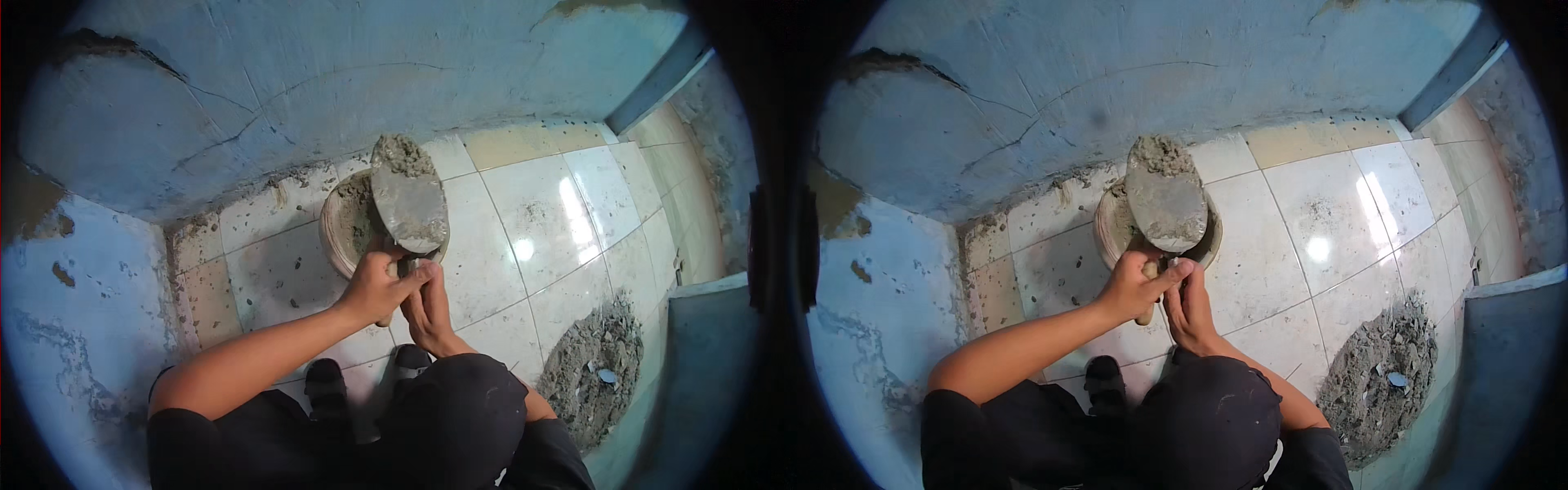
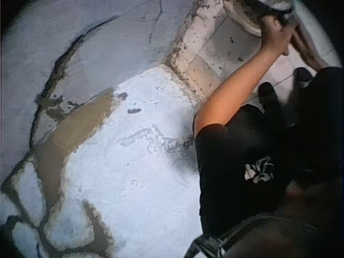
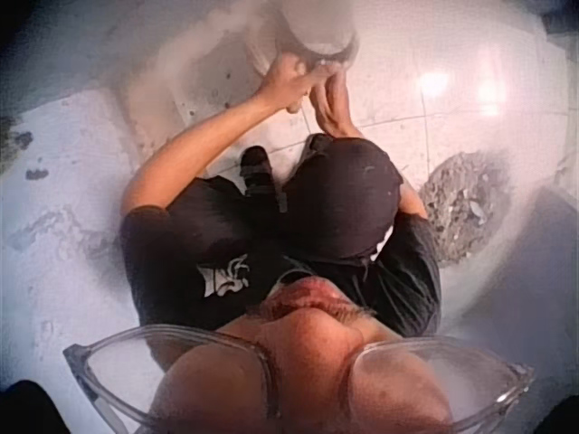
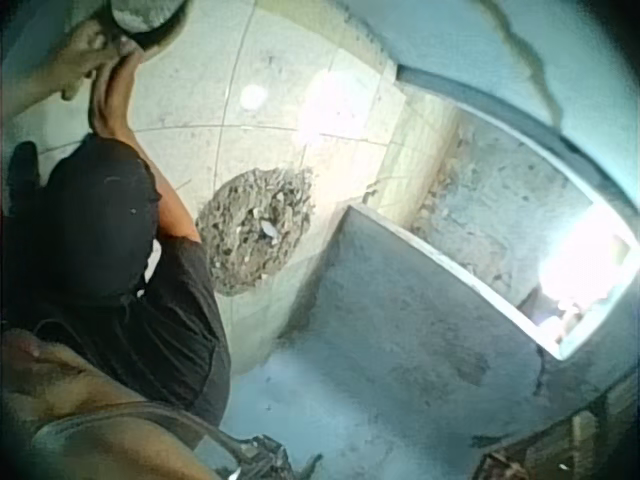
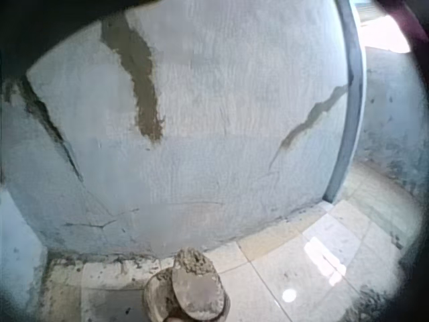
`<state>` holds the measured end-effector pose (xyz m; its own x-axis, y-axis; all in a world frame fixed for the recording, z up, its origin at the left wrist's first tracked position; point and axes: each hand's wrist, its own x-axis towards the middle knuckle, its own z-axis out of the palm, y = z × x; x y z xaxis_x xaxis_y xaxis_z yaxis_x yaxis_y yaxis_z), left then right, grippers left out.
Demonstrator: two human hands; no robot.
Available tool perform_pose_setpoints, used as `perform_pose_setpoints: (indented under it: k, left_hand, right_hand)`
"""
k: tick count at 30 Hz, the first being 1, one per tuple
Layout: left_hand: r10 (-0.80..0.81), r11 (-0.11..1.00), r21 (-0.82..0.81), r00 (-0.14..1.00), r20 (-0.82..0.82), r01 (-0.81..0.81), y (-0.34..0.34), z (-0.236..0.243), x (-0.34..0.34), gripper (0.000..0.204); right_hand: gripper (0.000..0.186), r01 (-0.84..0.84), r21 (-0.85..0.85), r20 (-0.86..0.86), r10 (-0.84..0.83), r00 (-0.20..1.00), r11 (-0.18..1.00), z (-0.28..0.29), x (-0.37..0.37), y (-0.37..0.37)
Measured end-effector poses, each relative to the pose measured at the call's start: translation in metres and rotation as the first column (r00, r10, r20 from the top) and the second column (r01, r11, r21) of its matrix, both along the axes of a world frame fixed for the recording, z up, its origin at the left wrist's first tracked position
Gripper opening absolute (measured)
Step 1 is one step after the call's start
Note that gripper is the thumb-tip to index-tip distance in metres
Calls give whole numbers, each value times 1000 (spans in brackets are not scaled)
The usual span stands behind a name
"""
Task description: The person patches a crack in a wall by applying cement from a bucket with a trowel.
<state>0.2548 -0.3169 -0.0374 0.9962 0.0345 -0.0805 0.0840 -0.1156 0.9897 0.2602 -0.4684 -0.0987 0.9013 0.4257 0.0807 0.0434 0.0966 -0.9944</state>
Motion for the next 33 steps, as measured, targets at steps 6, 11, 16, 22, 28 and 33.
perform_pose_setpoints:
  k: [6, 11, 16, 22, 28, 33]
  left_hand:
    - [77, 987, -127, 987, -140, -95, -8, -21, -1, 41]
    - [150, 972, 173, 987, 55, -157, -13, -36, -11, 52]
    - [59, 985, 161, 996, 67, -70, -13, -30, -8, 37]
    - [88, 990, 98, 990, 106, -99, -13, -31, 0, 34]
    - [222, 973, 24, 958, 182, -230, -4, -54, 7, 32]
    - [159, 976, -152, 987, 10, -156, -2, -40, 9, 35]
  right_hand:
    - [29, 33, -85, 157, -20, 987, 996, -5, -4, 6]
    - [31, 55, 85, -111, -45, 993, 995, 1, -5, 4]
    - [35, 42, 10, 48, -43, 998, 999, -7, -4, 2]
    - [46, 53, -94, 294, -23, 955, 994, 2, 6, 3]
    - [56, 33, 21, -10, -33, 999, 999, 6, 4, 14]
    - [59, -203, 306, -434, 326, 840, 930, 6, 4, 6]
